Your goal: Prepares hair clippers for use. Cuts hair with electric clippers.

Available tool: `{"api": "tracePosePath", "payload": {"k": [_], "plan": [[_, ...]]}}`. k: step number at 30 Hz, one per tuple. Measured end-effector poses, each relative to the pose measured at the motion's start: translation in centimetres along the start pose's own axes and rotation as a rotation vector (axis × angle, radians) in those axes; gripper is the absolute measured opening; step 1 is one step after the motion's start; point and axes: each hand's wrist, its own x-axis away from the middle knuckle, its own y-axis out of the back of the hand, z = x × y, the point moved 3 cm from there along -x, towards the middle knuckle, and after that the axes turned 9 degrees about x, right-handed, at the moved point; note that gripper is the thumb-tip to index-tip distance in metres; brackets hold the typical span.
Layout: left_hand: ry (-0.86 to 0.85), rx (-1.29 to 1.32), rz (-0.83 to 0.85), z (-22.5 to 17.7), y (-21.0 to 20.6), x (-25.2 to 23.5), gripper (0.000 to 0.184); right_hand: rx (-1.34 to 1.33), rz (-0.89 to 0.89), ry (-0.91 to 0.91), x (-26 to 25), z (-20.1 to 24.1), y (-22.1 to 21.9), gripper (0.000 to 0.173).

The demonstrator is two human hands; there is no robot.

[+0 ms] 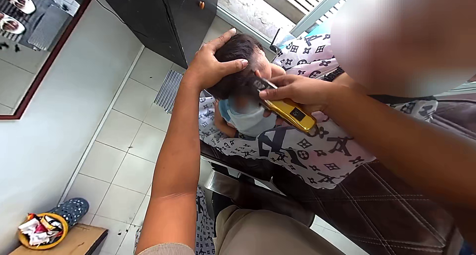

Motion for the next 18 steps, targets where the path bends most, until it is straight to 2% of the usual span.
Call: {"api": "tracePosePath", "payload": {"k": [5,9,12,14,18], "plan": [[-0.016,-0.003,0.002,-0.1,-0.2,-0.4,0.091,-0.002,0.008,-0.002,0.0,-0.1,0.4,0.028],[-0.029,-0.018,0.003,0.2,-0.4,-0.8,0.09,0.057,-0.055,0.083,-0.1,0.4,0.2,0.034],[-0.034,-0.007,-0.007,0.3,-0.2,-1.1,0.09,0.197,-0.071,-0.04,-0.4,-1.3,-0.3,0.038],[-0.029,0.005,-0.007,0.5,-0.2,-1.1,0.09,0.186,-0.069,-0.098,-0.6,-2.2,-0.6,0.04],[-0.031,0.017,-0.005,0.6,-0.4,-1.3,0.091,0.107,-0.064,-0.083,-0.8,-2.3,-0.4,0.039]]}}
